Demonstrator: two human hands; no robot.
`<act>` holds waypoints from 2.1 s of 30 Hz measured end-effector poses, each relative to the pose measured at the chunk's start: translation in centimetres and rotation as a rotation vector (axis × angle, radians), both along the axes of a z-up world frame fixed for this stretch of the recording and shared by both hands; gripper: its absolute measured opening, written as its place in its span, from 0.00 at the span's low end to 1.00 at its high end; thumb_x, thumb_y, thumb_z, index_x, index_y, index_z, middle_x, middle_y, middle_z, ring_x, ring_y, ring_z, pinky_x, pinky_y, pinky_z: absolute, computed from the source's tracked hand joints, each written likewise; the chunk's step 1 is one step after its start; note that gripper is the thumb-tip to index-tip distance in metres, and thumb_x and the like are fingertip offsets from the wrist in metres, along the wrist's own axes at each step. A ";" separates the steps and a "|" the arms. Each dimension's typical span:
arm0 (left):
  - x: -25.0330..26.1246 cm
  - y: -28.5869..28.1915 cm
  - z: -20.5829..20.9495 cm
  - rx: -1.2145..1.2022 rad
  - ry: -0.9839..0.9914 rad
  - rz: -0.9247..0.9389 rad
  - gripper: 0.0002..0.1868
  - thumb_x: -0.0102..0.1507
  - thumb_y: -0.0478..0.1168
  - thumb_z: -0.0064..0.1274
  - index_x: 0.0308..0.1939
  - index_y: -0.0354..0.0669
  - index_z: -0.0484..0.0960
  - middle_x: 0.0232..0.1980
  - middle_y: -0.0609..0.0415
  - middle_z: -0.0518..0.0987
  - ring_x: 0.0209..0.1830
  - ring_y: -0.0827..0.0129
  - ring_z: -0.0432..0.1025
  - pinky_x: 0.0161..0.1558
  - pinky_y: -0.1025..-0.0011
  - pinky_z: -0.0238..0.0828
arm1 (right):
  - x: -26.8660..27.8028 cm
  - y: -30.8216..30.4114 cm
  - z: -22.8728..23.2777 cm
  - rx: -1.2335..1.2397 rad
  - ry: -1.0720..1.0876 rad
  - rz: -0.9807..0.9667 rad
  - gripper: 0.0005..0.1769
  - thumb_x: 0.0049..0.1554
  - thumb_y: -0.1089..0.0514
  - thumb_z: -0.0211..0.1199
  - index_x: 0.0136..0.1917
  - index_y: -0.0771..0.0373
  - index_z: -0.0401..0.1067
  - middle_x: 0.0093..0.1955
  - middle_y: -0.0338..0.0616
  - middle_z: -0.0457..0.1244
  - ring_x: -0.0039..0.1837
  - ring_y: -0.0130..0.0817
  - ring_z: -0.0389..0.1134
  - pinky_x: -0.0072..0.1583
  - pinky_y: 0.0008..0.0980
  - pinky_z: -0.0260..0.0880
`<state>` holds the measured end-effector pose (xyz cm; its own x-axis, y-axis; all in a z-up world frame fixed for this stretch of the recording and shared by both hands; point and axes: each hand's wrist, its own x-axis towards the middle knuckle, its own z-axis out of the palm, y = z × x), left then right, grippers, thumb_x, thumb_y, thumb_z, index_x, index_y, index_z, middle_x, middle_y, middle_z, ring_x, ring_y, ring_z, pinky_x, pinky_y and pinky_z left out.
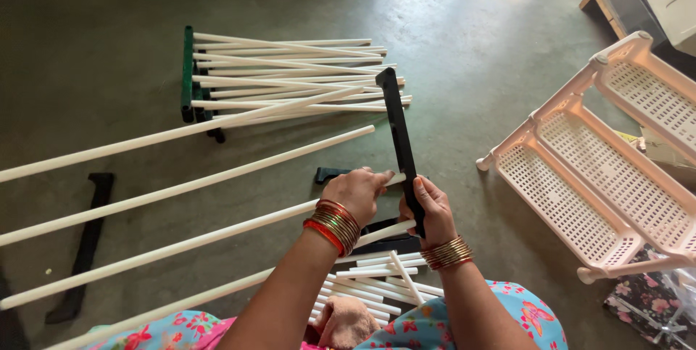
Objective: The person sits on the floor and assembles a rack-like structure by inserting white plastic rods into black plastic side frames. The person wipes a frame with a cloth, then repeatedly picks up rods and inserts them into slots on the side pieces, building a ladder-like assembly.
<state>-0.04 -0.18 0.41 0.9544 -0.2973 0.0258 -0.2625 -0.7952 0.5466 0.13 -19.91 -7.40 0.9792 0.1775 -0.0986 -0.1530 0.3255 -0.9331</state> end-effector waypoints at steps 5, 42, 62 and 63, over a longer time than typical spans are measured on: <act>-0.5 -0.5 1.4 0.039 -0.015 -0.024 0.21 0.64 0.35 0.49 0.60 0.58 0.80 0.47 0.50 0.81 0.43 0.54 0.78 0.46 0.58 0.77 | -0.3 -0.2 1.2 -0.071 -0.039 -0.020 0.20 0.66 0.46 0.51 0.57 0.63 0.73 0.24 0.38 0.57 0.23 0.24 0.54 0.25 0.24 0.52; 6.4 7.3 -1.7 -0.363 0.260 0.227 0.18 0.65 0.53 0.56 0.54 0.53 0.87 0.37 0.55 0.87 0.34 0.72 0.78 0.42 0.68 0.77 | -2.2 1.3 2.9 -0.355 -0.086 0.031 0.18 0.59 0.47 0.62 0.54 0.63 0.74 0.23 0.40 0.65 0.20 0.20 0.57 0.23 0.22 0.53; 3.6 6.1 0.6 0.057 0.244 0.175 0.16 0.70 0.55 0.44 0.58 0.64 0.78 0.46 0.56 0.85 0.45 0.61 0.79 0.48 0.60 0.76 | 0.6 1.2 -0.8 -0.331 -0.100 0.137 0.27 0.56 0.53 0.64 0.66 0.62 0.64 0.38 0.41 0.66 0.35 0.26 0.70 0.39 0.29 0.75; 3.5 5.6 0.6 0.075 0.222 0.151 0.16 0.69 0.56 0.44 0.59 0.66 0.78 0.47 0.56 0.84 0.47 0.61 0.78 0.49 0.59 0.75 | 1.0 1.6 -0.4 -0.301 -0.080 0.115 0.27 0.56 0.53 0.63 0.66 0.62 0.64 0.38 0.41 0.67 0.35 0.27 0.71 0.38 0.29 0.75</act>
<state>3.43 5.39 0.99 0.9679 -0.1443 -0.2057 -0.0181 -0.8566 0.5157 1.16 -18.31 -7.75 0.9612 0.2617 -0.0869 -0.0948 0.0179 -0.9953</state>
